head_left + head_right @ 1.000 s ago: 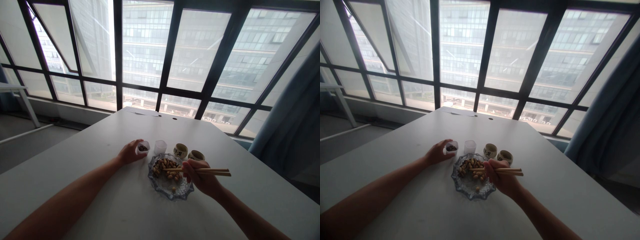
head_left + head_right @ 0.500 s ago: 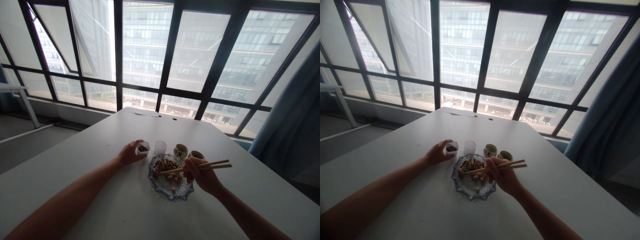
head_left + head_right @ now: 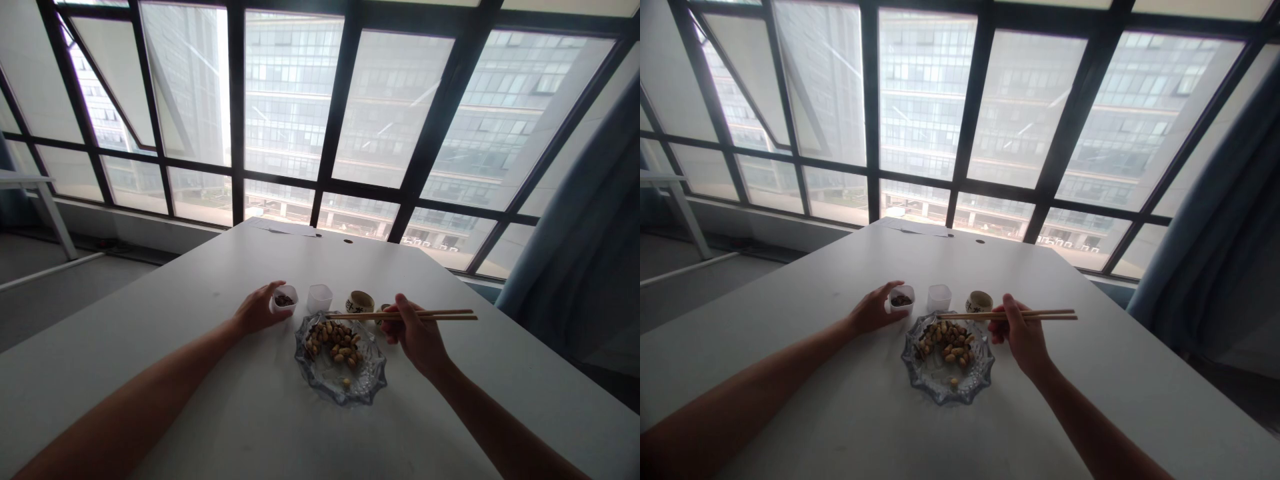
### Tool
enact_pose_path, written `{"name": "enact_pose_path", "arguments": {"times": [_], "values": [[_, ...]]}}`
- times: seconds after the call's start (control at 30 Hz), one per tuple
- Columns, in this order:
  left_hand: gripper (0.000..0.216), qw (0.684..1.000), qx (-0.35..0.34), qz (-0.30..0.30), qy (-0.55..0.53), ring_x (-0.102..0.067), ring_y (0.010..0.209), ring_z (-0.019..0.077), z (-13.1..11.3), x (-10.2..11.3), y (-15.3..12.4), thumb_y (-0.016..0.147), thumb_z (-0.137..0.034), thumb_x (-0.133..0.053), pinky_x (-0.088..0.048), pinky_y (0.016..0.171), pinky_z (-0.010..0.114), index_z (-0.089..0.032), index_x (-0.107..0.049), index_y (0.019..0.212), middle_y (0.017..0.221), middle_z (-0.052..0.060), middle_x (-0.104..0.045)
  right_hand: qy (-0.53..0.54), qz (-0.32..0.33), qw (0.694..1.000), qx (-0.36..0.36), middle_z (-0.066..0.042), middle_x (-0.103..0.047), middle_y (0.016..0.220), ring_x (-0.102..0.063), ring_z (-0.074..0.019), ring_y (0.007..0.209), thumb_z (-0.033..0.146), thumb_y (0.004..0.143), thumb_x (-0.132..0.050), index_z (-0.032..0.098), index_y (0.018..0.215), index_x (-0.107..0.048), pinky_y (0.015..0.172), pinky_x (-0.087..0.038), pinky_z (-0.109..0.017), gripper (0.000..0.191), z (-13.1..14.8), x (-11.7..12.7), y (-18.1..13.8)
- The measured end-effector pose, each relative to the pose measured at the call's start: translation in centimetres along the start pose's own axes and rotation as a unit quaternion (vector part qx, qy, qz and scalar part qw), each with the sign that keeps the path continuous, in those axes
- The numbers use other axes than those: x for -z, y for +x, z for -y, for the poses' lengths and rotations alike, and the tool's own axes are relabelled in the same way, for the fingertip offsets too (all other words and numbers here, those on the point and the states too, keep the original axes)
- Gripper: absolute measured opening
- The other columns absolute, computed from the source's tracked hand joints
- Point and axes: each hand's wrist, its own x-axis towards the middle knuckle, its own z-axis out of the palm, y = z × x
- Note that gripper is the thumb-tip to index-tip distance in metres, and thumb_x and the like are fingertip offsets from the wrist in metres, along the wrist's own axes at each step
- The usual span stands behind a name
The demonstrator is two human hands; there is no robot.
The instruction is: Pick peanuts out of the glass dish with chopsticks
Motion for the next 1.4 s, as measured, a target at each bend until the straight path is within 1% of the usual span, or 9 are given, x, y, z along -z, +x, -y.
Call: {"name": "enact_pose_path", "arguments": {"times": [0.13,0.23,0.47,0.63,0.8,0.93,1.07,1.23,1.4], "values": [[0.078,0.999,0.045,0.004,0.017,-0.072,0.082,0.0274,0.6,-0.1,-0.1,0.072,-0.056,-0.071,-0.057,0.073,0.038,-0.024,-0.046,0.138,0.095,0.007,-0.075,-0.139,0.044,0.975,0.167,-0.003,-0.068,0.054,-0.061,-0.0173,0.041,0.063,0.085,-0.062,0.023,0.069,-0.070,0.043,-0.051,-0.031,0.044,0.3,1.1,-0.8],[0.082,0.999,0.040,0.006,0.022,-0.072,0.088,0.0282,1.1,0.3,0.0,0.072,-0.057,-0.072,-0.057,0.077,0.040,-0.024,-0.042,0.140,0.101,0.008,-0.074,-0.159,0.056,0.964,0.208,-0.003,-0.068,0.055,-0.062,-0.0176,0.043,0.061,0.089,-0.058,0.024,0.069,-0.069,0.046,-0.053,-0.032,0.044,0.7,1.4,-1.0],[0.079,0.997,-0.059,-0.014,0.050,-0.058,0.120,0.0361,-1.9,1.6,2.8,0.076,-0.065,-0.067,-0.045,0.101,0.054,-0.020,-0.046,0.137,0.133,0.017,-0.061,-0.009,-0.039,0.994,0.099,-0.002,-0.065,0.049,-0.056,-0.0142,0.036,0.068,0.080,-0.065,0.020,0.069,-0.065,0.035,-0.044,-0.026,0.049,1.0,0.8,0.6],[0.074,0.992,-0.060,0.103,0.048,-0.060,0.118,0.0360,-5.8,0.2,5.9,0.081,-0.058,-0.065,-0.043,0.101,0.055,-0.019,-0.043,0.140,0.126,0.016,-0.067,0.114,-0.097,0.989,0.015,-0.001,-0.063,0.045,-0.054,-0.0118,0.033,0.067,0.070,-0.074,0.017,0.067,-0.063,0.032,-0.042,-0.022,0.051,0.2,1.1,1.8],[0.080,0.978,0.002,0.204,0.047,-0.064,0.114,0.0357,-7.0,-1.6,7.8,0.077,-0.050,-0.072,-0.047,0.098,0.051,-0.018,-0.038,0.142,0.124,0.016,-0.068,0.118,-0.104,0.988,0.005,-0.001,-0.063,0.046,-0.054,-0.0116,0.034,0.069,0.068,-0.075,0.016,0.068,-0.063,0.031,-0.042,-0.020,0.054,-0.5,1.5,2.3],[0.082,0.984,-0.079,0.159,0.026,-0.064,0.113,0.0327,-6.9,-2.2,8.2,0.071,-0.035,-0.079,-0.050,0.096,0.046,-0.019,-0.038,0.141,0.126,0.014,-0.067,0.053,-0.107,0.992,0.043,-0.002,-0.064,0.047,-0.056,-0.0138,0.033,0.071,0.074,-0.068,0.017,0.069,-0.063,0.032,-0.043,-0.023,0.054,-0.8,1.2,1.8],[0.078,0.976,-0.190,0.100,0.035,-0.060,0.118,0.0336,-7.4,-2.1,8.1,0.073,-0.029,-0.078,-0.047,0.100,0.050,-0.021,-0.041,0.140,0.131,0.014,-0.063,-0.065,-0.079,0.982,0.158,-0.003,-0.066,0.053,-0.060,-0.0151,0.040,0.061,0.088,-0.060,0.019,0.072,-0.065,0.039,-0.049,-0.025,0.045,-1.1,1.1,0.5],[0.074,0.969,-0.230,0.084,0.021,-0.061,0.116,0.0322,-8.6,-1.8,7.8,0.076,-0.036,-0.077,-0.047,0.100,0.049,-0.022,-0.042,0.140,0.130,0.013,-0.064,-0.196,0.035,0.926,0.321,-0.005,-0.072,0.072,-0.066,-0.0170,0.059,0.040,0.094,-0.059,0.020,0.081,-0.069,0.057,-0.053,-0.029,0.026,-1.3,1.0,-0.4],[0.073,0.973,-0.215,0.075,0.022,-0.063,0.115,0.0315,-8.9,-1.8,7.5,0.076,-0.037,-0.076,-0.046,0.100,0.048,-0.022,-0.043,0.139,0.133,0.013,-0.063,-0.234,0.060,0.917,0.317,-0.005,-0.069,0.068,-0.063,-0.0166,0.059,0.039,0.093,-0.062,0.020,0.079,-0.069,0.057,-0.049,-0.029,0.025,-0.6,0.5,-0.1]]}}
